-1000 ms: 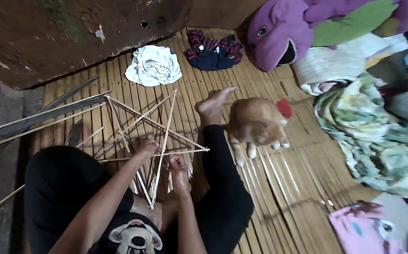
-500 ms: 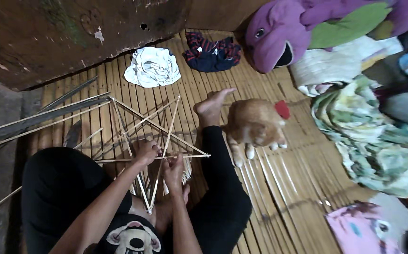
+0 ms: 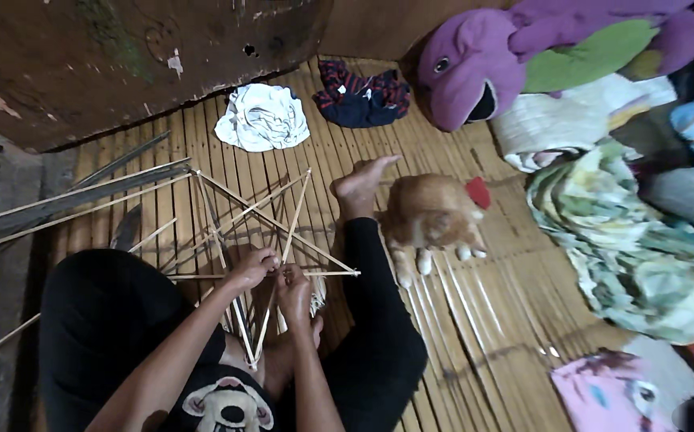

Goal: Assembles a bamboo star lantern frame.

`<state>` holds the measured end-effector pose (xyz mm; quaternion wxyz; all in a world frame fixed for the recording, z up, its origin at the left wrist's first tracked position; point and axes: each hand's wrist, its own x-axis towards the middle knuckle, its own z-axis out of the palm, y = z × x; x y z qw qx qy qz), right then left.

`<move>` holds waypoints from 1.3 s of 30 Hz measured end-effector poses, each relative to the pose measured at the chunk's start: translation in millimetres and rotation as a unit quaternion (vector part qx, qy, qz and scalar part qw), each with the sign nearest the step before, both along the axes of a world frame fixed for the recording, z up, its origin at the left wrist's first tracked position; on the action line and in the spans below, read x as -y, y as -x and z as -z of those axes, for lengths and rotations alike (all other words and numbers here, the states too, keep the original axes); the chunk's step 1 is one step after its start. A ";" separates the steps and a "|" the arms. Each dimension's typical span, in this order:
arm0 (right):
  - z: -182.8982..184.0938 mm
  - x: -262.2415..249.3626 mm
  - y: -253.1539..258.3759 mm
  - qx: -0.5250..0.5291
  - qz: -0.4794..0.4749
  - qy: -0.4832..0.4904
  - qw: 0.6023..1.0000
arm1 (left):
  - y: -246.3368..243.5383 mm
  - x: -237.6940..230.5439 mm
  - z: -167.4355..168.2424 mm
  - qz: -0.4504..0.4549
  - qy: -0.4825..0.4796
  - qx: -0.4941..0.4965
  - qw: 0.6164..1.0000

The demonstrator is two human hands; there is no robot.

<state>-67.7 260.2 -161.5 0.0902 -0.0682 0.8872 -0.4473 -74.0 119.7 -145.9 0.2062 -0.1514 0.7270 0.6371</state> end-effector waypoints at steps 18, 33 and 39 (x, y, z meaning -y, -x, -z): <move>5.5 -6.2 -1.4 0.049 0.005 0.144 0.988 | -9.3 -3.0 -0.2 0.007 0.068 -0.021 0.997; -29.0 -27.7 -2.4 0.118 -0.045 -0.144 0.982 | -6.5 -0.1 0.2 0.000 0.032 0.033 0.999; -16.8 -29.2 -0.9 0.150 -0.040 -0.090 0.984 | -4.5 -2.5 0.6 -0.001 0.019 0.053 0.998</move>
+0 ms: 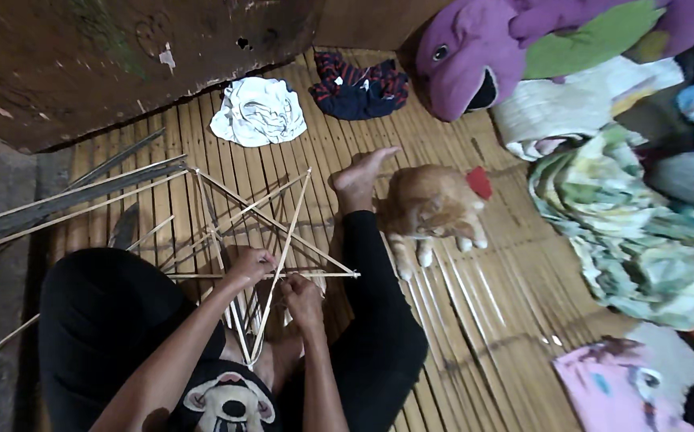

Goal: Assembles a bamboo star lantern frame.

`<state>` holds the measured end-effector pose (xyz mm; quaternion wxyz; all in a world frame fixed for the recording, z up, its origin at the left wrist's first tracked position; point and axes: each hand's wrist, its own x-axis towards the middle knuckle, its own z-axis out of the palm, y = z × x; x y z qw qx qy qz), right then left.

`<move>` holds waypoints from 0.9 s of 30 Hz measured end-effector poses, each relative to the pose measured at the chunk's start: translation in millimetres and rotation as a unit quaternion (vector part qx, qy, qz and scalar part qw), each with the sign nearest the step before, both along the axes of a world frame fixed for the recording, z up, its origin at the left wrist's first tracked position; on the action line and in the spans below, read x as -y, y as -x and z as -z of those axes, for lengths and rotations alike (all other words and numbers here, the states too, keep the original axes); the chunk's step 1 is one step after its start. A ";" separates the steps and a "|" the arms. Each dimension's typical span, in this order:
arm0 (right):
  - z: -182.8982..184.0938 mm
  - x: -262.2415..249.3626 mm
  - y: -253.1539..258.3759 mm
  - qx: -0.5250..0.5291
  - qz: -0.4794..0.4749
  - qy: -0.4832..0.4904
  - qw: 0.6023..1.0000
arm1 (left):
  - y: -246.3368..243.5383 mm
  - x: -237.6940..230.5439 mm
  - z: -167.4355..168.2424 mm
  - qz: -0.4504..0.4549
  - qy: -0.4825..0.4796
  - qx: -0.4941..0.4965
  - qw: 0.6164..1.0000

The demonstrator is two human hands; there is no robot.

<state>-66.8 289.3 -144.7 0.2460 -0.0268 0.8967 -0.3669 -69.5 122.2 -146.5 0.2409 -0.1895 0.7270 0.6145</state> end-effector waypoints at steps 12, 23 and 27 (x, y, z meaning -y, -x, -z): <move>7.8 -4.0 3.0 0.021 0.000 0.045 0.999 | 0.8 -0.1 0.2 0.009 0.003 -0.001 1.000; 10.6 -8.3 5.9 0.041 0.007 0.083 0.996 | 0.5 -0.6 -0.2 0.004 -0.005 -0.001 1.000; 15.4 -10.3 6.6 0.042 0.000 0.103 0.994 | 0.0 -1.4 -1.1 0.002 -0.008 0.004 1.000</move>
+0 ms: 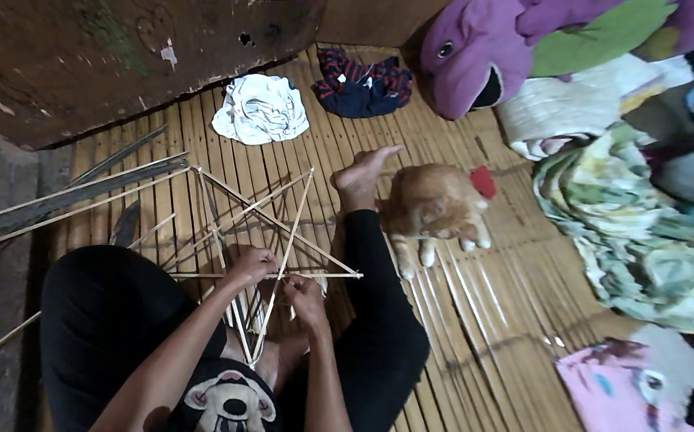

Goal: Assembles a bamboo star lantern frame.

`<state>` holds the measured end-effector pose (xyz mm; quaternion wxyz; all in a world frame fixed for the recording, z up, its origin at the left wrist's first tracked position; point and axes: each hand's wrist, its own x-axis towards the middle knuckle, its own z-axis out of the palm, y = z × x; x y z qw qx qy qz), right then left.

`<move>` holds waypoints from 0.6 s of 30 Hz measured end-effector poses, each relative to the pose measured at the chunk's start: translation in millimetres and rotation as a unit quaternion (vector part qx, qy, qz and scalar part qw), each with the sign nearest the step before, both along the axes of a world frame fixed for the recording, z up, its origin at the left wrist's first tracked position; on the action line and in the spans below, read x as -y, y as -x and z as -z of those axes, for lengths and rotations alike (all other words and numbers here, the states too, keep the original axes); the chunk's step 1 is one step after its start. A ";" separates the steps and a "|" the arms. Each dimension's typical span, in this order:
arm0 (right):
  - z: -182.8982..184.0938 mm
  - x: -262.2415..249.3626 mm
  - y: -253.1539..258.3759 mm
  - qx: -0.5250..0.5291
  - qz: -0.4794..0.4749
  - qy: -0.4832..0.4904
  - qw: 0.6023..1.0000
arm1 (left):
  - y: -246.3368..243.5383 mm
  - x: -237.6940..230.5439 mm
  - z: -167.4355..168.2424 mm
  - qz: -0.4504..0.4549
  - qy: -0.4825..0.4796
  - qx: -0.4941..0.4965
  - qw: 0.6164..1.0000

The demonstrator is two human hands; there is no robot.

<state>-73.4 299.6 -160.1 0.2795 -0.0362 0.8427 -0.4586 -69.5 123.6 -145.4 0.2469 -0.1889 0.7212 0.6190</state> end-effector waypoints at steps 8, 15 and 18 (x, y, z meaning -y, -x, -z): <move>-8.9 -4.4 -0.4 0.007 -0.041 -0.049 0.998 | -1.4 -2.4 -1.5 0.004 -0.006 0.000 1.000; -16.7 -9.8 -9.6 -0.008 -0.044 -0.049 0.998 | -1.7 -4.1 -2.8 0.029 0.032 0.001 0.999; -12.4 -10.7 -20.2 -0.086 0.014 0.011 0.996 | -1.3 -4.0 -1.5 0.031 0.034 0.006 0.999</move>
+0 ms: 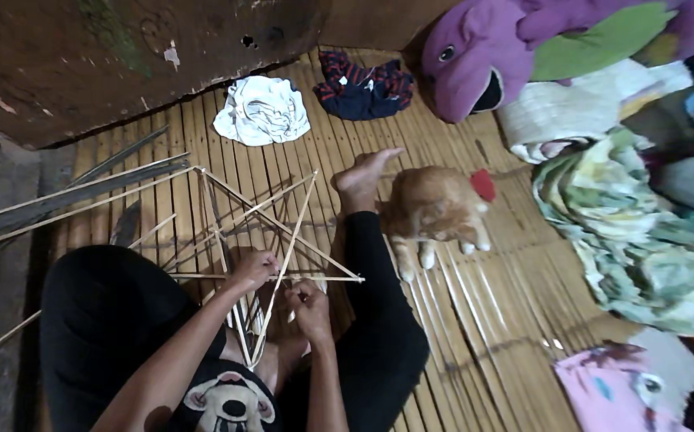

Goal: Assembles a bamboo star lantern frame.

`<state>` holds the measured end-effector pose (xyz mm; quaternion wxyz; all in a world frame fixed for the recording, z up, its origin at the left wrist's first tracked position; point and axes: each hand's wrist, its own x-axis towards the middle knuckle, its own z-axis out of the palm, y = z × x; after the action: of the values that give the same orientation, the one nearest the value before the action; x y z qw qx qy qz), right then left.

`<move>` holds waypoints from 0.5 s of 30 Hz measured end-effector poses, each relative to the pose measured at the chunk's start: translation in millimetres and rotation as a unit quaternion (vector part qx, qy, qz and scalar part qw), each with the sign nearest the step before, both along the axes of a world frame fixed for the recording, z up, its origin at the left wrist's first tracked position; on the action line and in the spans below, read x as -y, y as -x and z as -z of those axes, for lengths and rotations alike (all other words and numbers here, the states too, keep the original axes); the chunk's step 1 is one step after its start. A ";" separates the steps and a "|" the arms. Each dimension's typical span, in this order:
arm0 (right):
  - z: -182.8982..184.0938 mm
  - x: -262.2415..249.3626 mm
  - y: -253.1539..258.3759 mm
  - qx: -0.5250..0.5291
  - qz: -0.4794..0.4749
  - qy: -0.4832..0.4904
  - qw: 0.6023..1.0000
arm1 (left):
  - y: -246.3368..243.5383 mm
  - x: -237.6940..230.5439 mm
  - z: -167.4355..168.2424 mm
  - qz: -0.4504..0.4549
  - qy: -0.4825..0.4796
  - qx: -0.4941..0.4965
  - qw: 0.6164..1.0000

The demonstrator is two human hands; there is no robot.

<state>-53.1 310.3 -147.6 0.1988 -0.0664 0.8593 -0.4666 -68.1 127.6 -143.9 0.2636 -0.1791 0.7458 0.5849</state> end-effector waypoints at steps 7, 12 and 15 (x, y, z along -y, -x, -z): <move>9.9 7.5 -11.0 0.032 0.090 0.256 0.962 | -1.2 -5.2 -1.0 0.014 0.057 -0.012 0.998; 3.7 17.5 -10.3 0.073 0.152 0.208 0.964 | -4.4 -14.2 -3.7 0.007 0.114 -0.016 0.993; 1.9 16.6 -9.8 0.081 0.143 0.203 0.965 | -6.0 -20.3 -5.1 0.001 0.146 -0.023 0.989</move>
<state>-43.4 293.7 -149.6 0.1812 0.0565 0.7281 -0.6587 -62.2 147.9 -138.8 0.2183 -0.2012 0.8291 0.4737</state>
